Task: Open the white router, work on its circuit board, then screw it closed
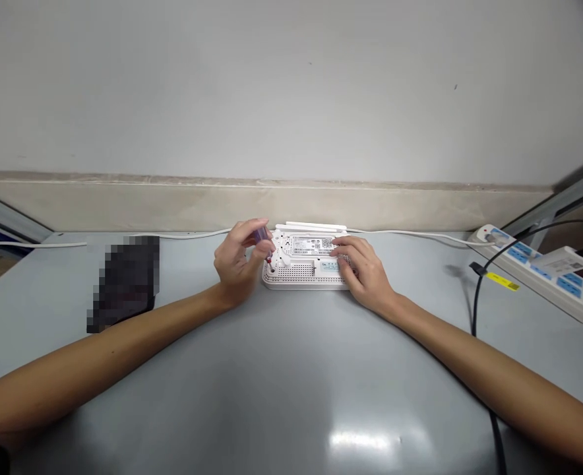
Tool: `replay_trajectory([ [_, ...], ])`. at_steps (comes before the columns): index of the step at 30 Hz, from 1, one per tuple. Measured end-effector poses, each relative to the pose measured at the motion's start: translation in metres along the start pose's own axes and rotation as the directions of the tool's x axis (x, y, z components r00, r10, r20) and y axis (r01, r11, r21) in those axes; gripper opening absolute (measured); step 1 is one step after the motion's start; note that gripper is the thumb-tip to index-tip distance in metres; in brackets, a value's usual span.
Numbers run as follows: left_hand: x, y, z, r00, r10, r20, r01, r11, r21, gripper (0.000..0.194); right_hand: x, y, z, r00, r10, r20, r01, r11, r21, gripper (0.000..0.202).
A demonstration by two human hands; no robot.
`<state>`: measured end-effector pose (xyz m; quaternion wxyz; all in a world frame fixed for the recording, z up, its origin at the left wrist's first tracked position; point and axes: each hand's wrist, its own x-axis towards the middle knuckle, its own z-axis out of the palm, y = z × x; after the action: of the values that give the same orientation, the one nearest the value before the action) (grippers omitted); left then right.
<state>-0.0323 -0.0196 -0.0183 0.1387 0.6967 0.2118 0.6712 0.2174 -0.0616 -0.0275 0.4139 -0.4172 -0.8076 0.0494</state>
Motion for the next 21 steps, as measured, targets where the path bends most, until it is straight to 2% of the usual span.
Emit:
replay_trajectory([
  [5,-0.0018,0.0020,-0.0003,0.999,-0.007,0.046,0.008,1.000,-0.021,0.034,0.0002,-0.0008,-0.0002,1.000,0.004,0.002,-0.004,1.000,0.003,0.021],
  [9,-0.0021,-0.0020,-0.0025,0.999,0.040,0.008,-0.040,0.997,0.060,0.056,0.0007,-0.0012,0.0000,1.000,-0.002,0.004,0.002,1.000,0.002,0.021],
  [10,-0.0016,-0.0022,-0.0030,0.998,0.056,0.005,-0.057,0.995,0.085,0.056,0.0008,-0.0012,0.0001,1.000,0.000,0.003,0.000,1.000,0.001,0.022],
  [14,0.0011,0.0025,-0.0028,0.999,0.048,0.023,-0.049,0.997,0.063,0.030,0.0005,-0.0011,0.0005,1.000,0.002,0.002,-0.002,1.000,0.002,0.022],
  [17,0.0020,0.0067,-0.0017,0.999,0.007,0.046,-0.009,0.999,0.040,0.030,0.0002,-0.0014,0.0008,1.000,-0.005,-0.001,0.005,1.000,0.003,0.021],
  [21,0.0021,0.0061,-0.0022,0.999,0.035,0.042,-0.038,0.996,0.075,0.031,0.0000,-0.0015,0.0010,1.000,-0.002,-0.003,0.002,1.000,0.004,0.022],
])
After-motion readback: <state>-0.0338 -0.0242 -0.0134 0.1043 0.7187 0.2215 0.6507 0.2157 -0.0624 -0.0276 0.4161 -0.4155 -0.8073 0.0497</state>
